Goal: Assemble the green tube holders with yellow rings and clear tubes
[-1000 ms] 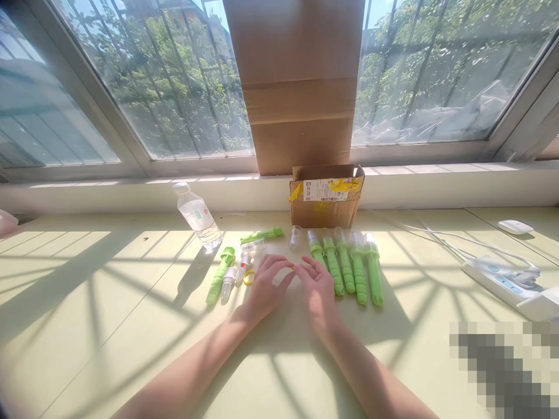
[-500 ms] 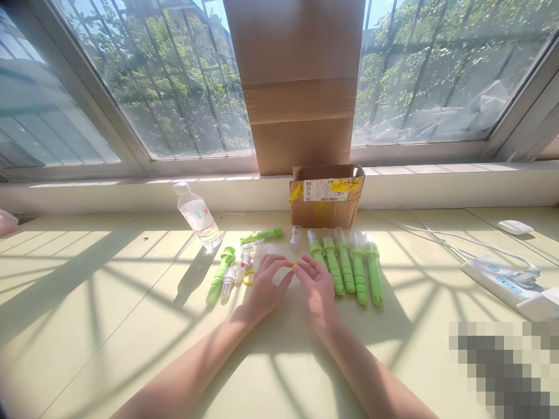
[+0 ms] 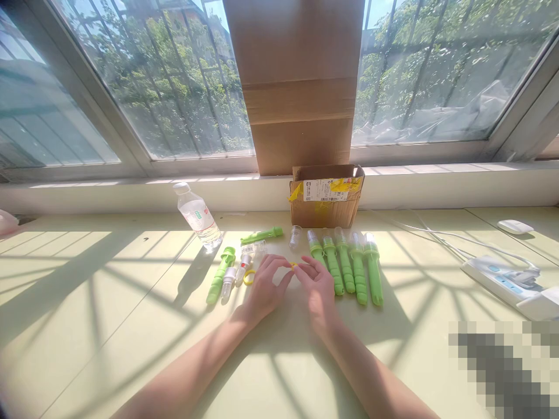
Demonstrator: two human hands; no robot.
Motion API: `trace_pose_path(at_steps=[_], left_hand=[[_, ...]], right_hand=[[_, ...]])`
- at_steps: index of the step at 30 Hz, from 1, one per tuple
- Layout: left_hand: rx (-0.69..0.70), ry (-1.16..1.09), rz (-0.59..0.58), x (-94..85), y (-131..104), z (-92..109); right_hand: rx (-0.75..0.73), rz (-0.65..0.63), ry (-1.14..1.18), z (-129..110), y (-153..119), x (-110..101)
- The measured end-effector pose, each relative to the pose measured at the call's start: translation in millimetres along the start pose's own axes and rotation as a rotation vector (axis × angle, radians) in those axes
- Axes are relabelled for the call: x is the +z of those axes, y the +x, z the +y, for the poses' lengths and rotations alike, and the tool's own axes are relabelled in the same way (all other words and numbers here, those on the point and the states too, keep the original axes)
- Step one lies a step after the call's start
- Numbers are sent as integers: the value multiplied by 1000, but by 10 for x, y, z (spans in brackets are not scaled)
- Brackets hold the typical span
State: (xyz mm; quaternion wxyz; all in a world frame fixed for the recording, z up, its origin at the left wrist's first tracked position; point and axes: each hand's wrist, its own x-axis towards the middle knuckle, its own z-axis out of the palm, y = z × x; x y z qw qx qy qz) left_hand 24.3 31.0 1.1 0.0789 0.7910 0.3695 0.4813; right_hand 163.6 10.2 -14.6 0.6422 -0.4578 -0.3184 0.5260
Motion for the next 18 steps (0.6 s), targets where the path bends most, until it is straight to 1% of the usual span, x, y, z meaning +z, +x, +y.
trace_pose_path(at_steps=[7, 12, 18], left_hand=[[-9, -33, -24, -2, -6, -8], [-6, -78, -49, -3, -3, -16], [3, -71, -53, -10, 7, 5]], right_hand=[[-10, -4, 4, -5, 1, 4], [-17, -48, -15, -29, -19, 8], [-13, -40, -36, -22, -15, 5]])
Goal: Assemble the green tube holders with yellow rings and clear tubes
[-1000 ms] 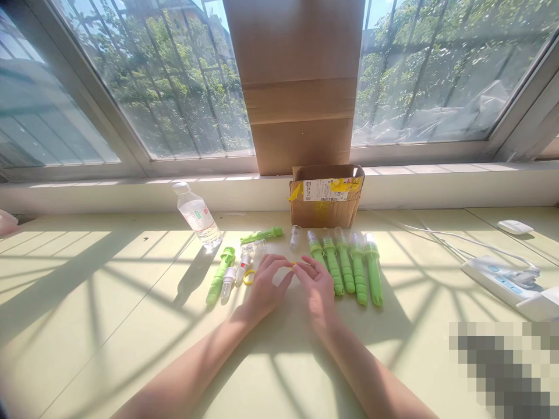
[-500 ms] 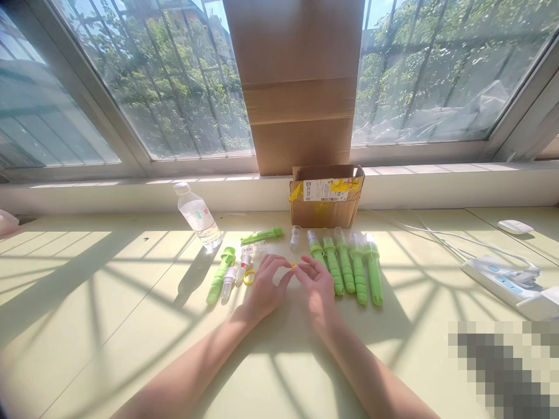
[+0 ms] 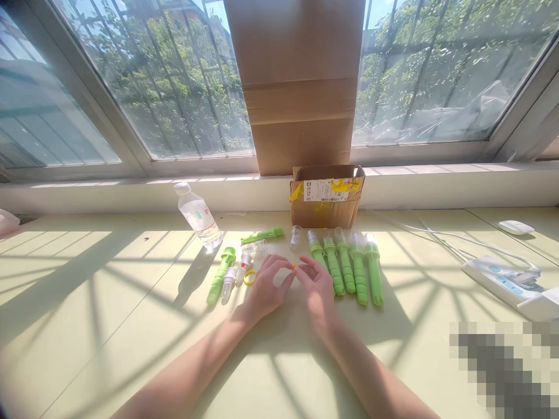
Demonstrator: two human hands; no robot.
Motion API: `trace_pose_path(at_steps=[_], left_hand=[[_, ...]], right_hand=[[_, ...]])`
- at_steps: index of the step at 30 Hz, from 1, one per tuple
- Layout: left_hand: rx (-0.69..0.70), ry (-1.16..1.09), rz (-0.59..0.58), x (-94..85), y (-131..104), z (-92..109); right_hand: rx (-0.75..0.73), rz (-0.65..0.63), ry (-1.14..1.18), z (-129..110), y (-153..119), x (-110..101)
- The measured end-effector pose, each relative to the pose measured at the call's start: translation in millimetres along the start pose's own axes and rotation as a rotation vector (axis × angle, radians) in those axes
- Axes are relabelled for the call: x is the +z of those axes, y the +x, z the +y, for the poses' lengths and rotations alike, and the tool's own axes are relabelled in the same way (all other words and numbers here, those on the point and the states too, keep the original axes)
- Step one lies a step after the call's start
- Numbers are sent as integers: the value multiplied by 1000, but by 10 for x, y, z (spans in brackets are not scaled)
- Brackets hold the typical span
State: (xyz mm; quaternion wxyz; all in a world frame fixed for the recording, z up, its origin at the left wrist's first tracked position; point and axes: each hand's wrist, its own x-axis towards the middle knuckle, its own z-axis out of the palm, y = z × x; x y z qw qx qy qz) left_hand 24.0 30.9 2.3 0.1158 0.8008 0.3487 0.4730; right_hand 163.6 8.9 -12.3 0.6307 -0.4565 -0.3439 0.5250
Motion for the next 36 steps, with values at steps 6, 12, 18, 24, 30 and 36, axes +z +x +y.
trace_pose_path(at_steps=[6, 12, 18, 24, 30, 36], left_hand=[[19, 39, -21, -8, -7, 27], [6, 128, 60, 6, -21, -1], [-29, 257, 69, -22, -15, -30], [-97, 346, 89, -122, 79, -103], [-230, 371, 99, -247, 204, -167], [-390, 438, 36, -339, 477, -228]], right_hand=[[-7, 35, -9, 43, 17, 8], [-14, 42, -22, 62, 12, 33], [-21, 37, -34, 72, 8, 65], [-7, 27, -2, 85, 19, 101], [11, 25, -5, 65, 1, 139], [24, 14, -20, 38, -42, 123]])
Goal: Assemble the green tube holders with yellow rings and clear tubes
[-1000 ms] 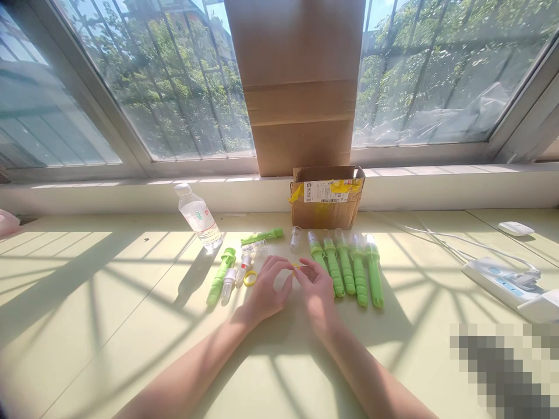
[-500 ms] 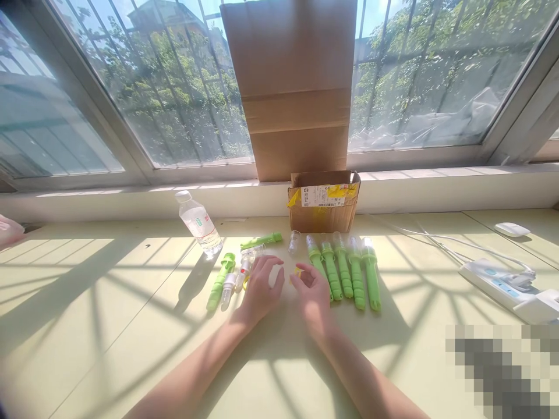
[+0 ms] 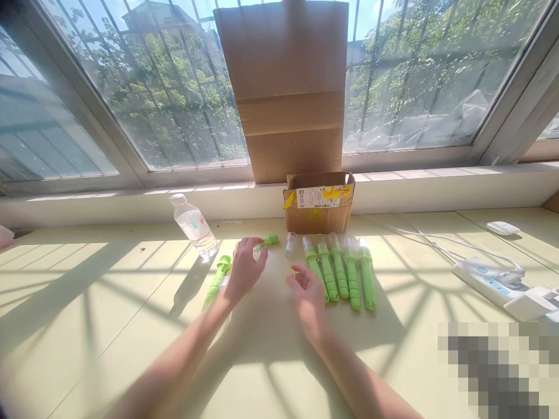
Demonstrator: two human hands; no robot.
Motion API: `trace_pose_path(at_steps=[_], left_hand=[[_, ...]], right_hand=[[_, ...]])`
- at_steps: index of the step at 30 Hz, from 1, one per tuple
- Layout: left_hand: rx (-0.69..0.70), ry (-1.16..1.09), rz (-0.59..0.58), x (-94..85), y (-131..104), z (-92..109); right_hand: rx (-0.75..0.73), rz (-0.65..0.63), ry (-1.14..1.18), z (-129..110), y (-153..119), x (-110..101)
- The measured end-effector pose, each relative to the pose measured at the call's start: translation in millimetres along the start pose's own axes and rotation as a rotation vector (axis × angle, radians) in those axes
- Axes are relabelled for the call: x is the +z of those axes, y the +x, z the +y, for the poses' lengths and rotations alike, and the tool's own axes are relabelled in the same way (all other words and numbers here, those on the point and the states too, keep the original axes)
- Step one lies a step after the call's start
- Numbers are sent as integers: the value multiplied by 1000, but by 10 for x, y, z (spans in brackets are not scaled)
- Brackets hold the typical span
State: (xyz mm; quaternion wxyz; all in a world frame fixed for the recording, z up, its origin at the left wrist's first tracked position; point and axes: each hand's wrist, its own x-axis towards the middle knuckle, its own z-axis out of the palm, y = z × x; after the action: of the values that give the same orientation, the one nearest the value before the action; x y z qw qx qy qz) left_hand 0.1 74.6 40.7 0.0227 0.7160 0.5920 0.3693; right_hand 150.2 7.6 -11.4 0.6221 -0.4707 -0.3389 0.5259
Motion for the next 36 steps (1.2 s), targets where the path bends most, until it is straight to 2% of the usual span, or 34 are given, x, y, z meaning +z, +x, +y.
trace_pose_path(at_steps=[4, 9, 16, 24, 31, 33, 36], left_hand=[[-122, 176, -191, -10, 245, 19], [-165, 226, -328, 40, 453, 34], [-178, 313, -486, 149, 628, 85], [-187, 418, -515, 265, 791, 62], [-275, 392, -573, 220, 973, -191], [-269, 379, -554, 175, 993, -267], [-239, 379, -420, 96, 993, -304]], right_hand=[[-3, 4, 19, -32, -17, 15], [-6, 12, -2, -57, -24, 43], [-12, 24, -51, -53, -43, 15], [-36, 31, -88, -7, -10, -23], [-24, 2, -156, -38, -40, 4], [-30, -4, -151, -59, -56, 20], [-36, 6, -148, -80, -71, 33]])
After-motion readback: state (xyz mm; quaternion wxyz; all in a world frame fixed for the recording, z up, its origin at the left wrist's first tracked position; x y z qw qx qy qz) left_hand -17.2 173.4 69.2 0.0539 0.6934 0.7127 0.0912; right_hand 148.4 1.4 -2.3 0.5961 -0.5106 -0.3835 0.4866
